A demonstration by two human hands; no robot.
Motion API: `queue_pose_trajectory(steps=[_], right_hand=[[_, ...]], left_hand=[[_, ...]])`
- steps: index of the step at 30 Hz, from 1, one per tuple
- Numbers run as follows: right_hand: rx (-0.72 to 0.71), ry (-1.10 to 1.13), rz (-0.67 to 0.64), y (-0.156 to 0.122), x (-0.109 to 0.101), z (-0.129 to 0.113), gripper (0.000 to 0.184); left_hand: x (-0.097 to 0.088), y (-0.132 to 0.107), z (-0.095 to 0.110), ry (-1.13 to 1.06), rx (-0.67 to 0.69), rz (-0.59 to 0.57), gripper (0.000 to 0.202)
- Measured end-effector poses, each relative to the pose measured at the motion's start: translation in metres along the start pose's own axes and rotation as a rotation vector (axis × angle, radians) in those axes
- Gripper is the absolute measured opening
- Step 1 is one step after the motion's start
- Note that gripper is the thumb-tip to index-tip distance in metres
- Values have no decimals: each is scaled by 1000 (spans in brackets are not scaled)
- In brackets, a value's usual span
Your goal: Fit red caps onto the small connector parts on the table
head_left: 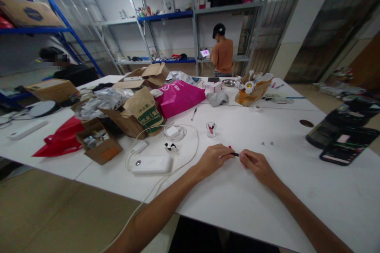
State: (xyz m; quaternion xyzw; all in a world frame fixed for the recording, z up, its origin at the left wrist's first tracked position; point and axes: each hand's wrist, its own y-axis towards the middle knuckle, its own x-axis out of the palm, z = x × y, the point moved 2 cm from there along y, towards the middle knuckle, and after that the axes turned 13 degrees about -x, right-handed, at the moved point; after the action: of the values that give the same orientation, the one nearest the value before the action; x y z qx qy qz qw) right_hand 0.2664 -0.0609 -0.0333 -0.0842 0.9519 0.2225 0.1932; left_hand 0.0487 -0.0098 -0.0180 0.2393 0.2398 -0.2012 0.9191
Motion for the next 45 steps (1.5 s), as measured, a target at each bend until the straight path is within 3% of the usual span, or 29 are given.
queue_pose_trajectory(steps=[4, 7, 13, 17, 20, 24, 27, 30, 32, 35, 38, 45], right_hand=[[36, 68, -11, 2, 1, -4, 60], [38, 125, 18, 5, 1, -5, 60], [15, 299, 266, 7, -11, 4, 57], [5, 267, 358, 8, -18, 7, 48], [-42, 249, 312, 8, -12, 1, 39], [-69, 246, 218, 9, 2, -5, 43], [-73, 138, 200, 21, 0, -11, 38], [-114, 32, 223, 51, -13, -23, 39], [-161, -43, 239, 81, -19, -34, 40], [-222, -199, 146, 131, -15, -43, 42], [-217, -273, 1, 169, -1, -39, 46], [-210, -386, -116, 196, 17, -18, 30]], left_hand=[[2, -2, 1, 50, 36, -35, 27], [1, -1, 8, -17, 9, 7, 27], [-8, 10, 16, -502, -329, 92, 38], [-13, 15, 11, -655, -377, 111, 44], [-11, 14, 9, -549, -375, 80, 42], [-3, 9, 10, -365, -342, -17, 34], [1, 9, 6, -351, -338, -30, 32], [0, 12, -4, -289, -358, -13, 36], [-2, 13, -11, -130, -358, -9, 40], [-6, 12, -17, 140, -350, -35, 40], [-8, 11, -19, 253, -373, -92, 31], [-8, 12, -18, 322, -355, -151, 17]])
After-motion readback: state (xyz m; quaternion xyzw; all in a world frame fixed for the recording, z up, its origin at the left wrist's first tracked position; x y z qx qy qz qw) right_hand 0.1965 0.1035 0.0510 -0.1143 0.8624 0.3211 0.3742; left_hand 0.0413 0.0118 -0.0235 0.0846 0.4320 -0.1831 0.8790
